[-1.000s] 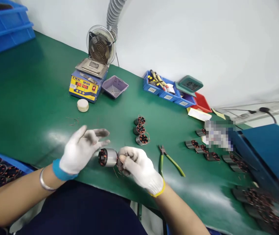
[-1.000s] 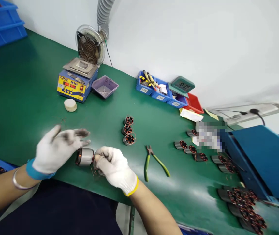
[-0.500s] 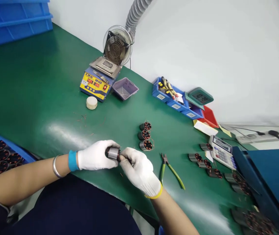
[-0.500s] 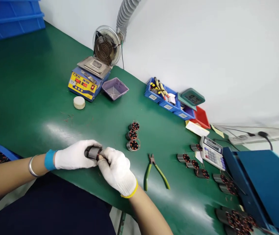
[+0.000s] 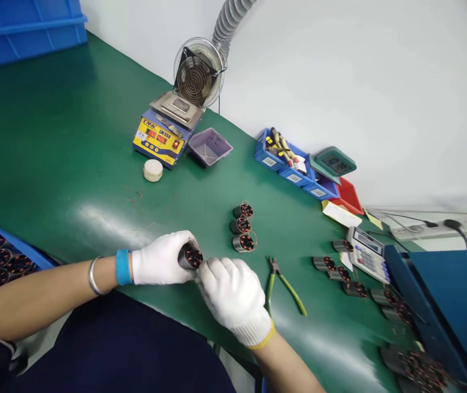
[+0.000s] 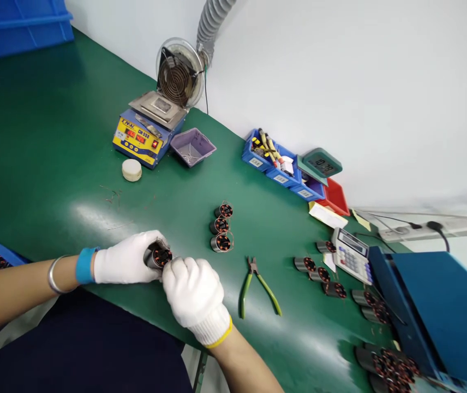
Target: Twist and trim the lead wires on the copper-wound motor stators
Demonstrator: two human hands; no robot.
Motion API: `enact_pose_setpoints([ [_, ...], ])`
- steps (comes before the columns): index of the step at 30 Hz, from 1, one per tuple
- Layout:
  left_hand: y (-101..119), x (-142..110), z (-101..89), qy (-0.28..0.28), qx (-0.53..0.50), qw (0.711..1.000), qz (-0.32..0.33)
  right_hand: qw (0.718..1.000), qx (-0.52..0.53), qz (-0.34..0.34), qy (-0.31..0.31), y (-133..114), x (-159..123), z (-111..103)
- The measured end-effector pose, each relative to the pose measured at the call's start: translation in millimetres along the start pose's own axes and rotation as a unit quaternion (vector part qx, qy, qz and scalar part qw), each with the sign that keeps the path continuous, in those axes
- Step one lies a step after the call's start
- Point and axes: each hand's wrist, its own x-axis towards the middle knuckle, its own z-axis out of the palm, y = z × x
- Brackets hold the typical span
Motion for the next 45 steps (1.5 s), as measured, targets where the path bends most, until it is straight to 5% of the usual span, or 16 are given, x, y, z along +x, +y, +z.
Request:
enact_pose_setpoints([
  [2,-4,-2,9.8,0.068,0.099,0.992,0.039,0.978,0.163,0.129,0.004,-3,-2,17],
  [3,-7,-3,13.8,0.076,0.13,0.988,0.045,0.94,0.276,0.201,0.002,-5,-3,25],
  [6,-16,-3,19.5,0.069,0.18,0.981,0.035,0.741,0.578,0.34,-0.039,-10,-4,42],
  [8,-20,-4,17.4,0.064,0.2,0.977,0.042,0.663,0.659,0.34,-0.105,-9,-8,45],
  [11,-20,-10,7.3,0.048,0.208,0.976,0.043,0.704,0.613,0.326,-0.15,1,-19,39],
  [13,-16,-14,-0.6,0.047,0.181,0.982,0.025,0.754,0.553,0.352,-0.048,13,-25,34],
  [16,-8,-16,-7.1,0.072,0.118,0.99,-0.014,0.788,0.493,0.353,0.108,25,-22,26],
  [18,-4,-12,-6.2,0.095,0.095,0.99,-0.051,0.827,0.45,0.33,0.071,26,-9,18],
  [21,-2,-4,-0.8,0.084,0.085,0.989,-0.09,0.864,0.408,0.283,-0.084,23,18,4],
  [23,-2,0,1.6,0.06,0.081,0.991,-0.092,0.844,0.465,0.246,-0.109,23,35,-2],
  [28,-2,3,-5.4,-0.012,0.095,0.994,-0.044,0.663,0.712,0.229,-0.009,27,66,9],
  [31,-3,4,-15.5,-0.057,0.085,0.994,-0.03,0.607,0.742,0.279,0.049,28,72,29],
  [35,-5,2,-23.4,-0.119,0.024,0.991,-0.049,0.631,0.697,0.329,0.081,37,51,45],
  [39,-2,-3,-13.7,-0.039,0.022,0.998,-0.053,0.694,0.644,0.302,0.11,42,18,44],
  [42,6,0,-1.5,0.033,0.102,0.99,-0.086,0.761,0.592,0.259,0.056,37,12,42],
  [45,13,4,4.5,0.04,0.188,0.975,-0.108,0.776,0.579,0.251,-0.001,32,25,45],
])
